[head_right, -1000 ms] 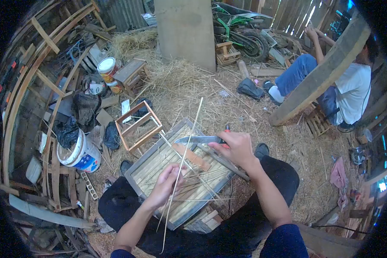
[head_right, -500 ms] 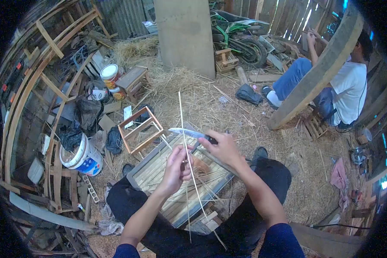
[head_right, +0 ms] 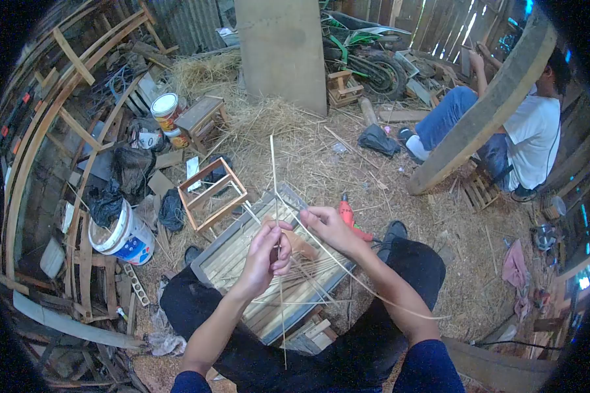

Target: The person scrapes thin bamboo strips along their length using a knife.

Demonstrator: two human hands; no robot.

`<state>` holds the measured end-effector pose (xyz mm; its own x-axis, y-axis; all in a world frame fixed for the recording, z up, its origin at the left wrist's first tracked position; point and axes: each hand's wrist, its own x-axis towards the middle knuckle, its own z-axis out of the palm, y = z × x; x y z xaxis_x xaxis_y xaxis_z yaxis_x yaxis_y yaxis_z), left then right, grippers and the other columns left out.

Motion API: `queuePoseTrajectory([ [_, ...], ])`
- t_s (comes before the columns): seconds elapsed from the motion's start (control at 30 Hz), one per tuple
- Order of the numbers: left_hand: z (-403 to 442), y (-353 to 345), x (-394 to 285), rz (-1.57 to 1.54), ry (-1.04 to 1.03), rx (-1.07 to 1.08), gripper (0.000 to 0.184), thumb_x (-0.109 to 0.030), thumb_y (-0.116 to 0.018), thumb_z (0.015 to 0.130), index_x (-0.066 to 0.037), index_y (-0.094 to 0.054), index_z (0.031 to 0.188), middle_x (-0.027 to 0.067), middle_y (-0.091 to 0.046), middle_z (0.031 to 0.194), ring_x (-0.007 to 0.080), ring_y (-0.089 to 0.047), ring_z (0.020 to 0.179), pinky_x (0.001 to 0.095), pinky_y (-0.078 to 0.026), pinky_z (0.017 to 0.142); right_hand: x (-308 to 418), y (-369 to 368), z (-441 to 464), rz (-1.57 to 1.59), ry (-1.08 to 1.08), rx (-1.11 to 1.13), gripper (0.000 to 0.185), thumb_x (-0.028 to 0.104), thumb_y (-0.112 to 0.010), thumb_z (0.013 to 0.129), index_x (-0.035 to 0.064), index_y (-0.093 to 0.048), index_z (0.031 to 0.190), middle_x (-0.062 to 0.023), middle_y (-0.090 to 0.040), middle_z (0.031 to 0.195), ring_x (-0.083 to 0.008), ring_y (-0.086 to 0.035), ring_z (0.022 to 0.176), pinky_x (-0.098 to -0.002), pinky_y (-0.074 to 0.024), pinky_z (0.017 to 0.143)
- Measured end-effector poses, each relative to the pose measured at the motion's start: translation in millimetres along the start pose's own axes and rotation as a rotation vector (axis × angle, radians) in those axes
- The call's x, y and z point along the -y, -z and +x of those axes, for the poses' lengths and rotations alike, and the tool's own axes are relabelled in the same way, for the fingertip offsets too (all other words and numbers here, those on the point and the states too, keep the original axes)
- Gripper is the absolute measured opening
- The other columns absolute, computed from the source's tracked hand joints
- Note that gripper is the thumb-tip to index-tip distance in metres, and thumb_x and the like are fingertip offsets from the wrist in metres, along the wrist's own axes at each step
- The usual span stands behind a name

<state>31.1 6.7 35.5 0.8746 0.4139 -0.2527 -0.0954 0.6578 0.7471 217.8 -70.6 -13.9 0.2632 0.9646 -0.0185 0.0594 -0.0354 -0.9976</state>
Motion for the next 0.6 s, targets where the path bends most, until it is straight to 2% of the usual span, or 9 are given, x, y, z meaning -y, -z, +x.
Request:
queuePoseTrajectory([
  [0.13,-0.6,2.6,-2.0,0.014,-0.005,-0.018,0.024,-0.028,-0.040,0.106,-0.008,-0.047,0.118,0.0015,-0.045,0.069,0.0056,-0.032,0.046,0.0207,-0.028,0.042,14.9,-4.1,-4.8,0.211,-0.270,0.108,0.049,0.049,-0.045,0.102,0.0054,-0.058,0.086,0.0086,-0.035,0.057,-0.0024,-0.031,0.049,-0.0218,-0.0228,0.044],
  [0.23,-0.3,4.1,-3.7,0.064,-0.015,-0.021,0.024,-0.030,-0.039,0.106,-0.009,-0.047,0.116,0.0020,-0.047,0.069,0.0061,-0.034,0.048,0.0212,-0.030,0.043,13.2,-2.3,-3.2,0.335,-0.364,0.226,0.051,0.054,-0.040,0.101,0.0083,-0.056,0.086,0.0104,-0.029,0.056,-0.0012,-0.023,0.044,-0.0220,-0.0149,0.041],
  [0.33,-0.6,4.5,-4.8,0.081,-0.019,-0.037,0.025,-0.033,-0.038,0.106,-0.010,-0.047,0.113,0.0019,-0.046,0.068,0.0067,-0.035,0.050,0.0218,-0.032,0.045,12.3,-2.3,-2.9,0.418,-0.449,0.271,0.051,0.056,-0.040,0.101,0.0087,-0.055,0.086,0.0104,-0.031,0.056,-0.0004,-0.024,0.044,-0.0213,-0.0151,0.040],
  [0.43,0.4,6.0,-4.4,0.029,-0.023,-0.061,0.027,-0.034,-0.038,0.106,-0.010,-0.046,0.112,0.0022,-0.046,0.068,0.0074,-0.036,0.050,0.0228,-0.034,0.046,9.8,-4.4,-1.3,0.349,-0.438,0.268,0.051,0.054,-0.041,0.101,0.0084,-0.056,0.086,0.0107,-0.030,0.056,-0.0005,-0.024,0.045,-0.0213,-0.0153,0.041],
  [0.53,4.9,11.1,-3.3,0.026,-0.076,-0.089,0.027,-0.035,-0.038,0.106,-0.009,-0.046,0.112,0.0035,-0.047,0.067,0.0076,-0.036,0.049,0.0230,-0.033,0.045,8.9,-9.1,-1.6,0.226,-0.297,0.222,0.052,0.053,-0.042,0.101,0.0075,-0.059,0.083,0.0101,-0.034,0.056,-0.0016,-0.028,0.045,-0.0212,-0.0187,0.042],
  [0.6,6.4,13.7,-3.4,0.052,-0.149,-0.095,0.027,-0.033,-0.039,0.106,-0.008,-0.046,0.112,0.0054,-0.050,0.067,0.0071,-0.035,0.047,0.0218,-0.032,0.042,3.9,-10.4,-0.6,0.111,-0.164,0.176,0.051,0.050,-0.045,0.101,0.0053,-0.061,0.082,0.0095,-0.039,0.056,-0.0043,-0.034,0.046,-0.0228,-0.0244,0.042],
])
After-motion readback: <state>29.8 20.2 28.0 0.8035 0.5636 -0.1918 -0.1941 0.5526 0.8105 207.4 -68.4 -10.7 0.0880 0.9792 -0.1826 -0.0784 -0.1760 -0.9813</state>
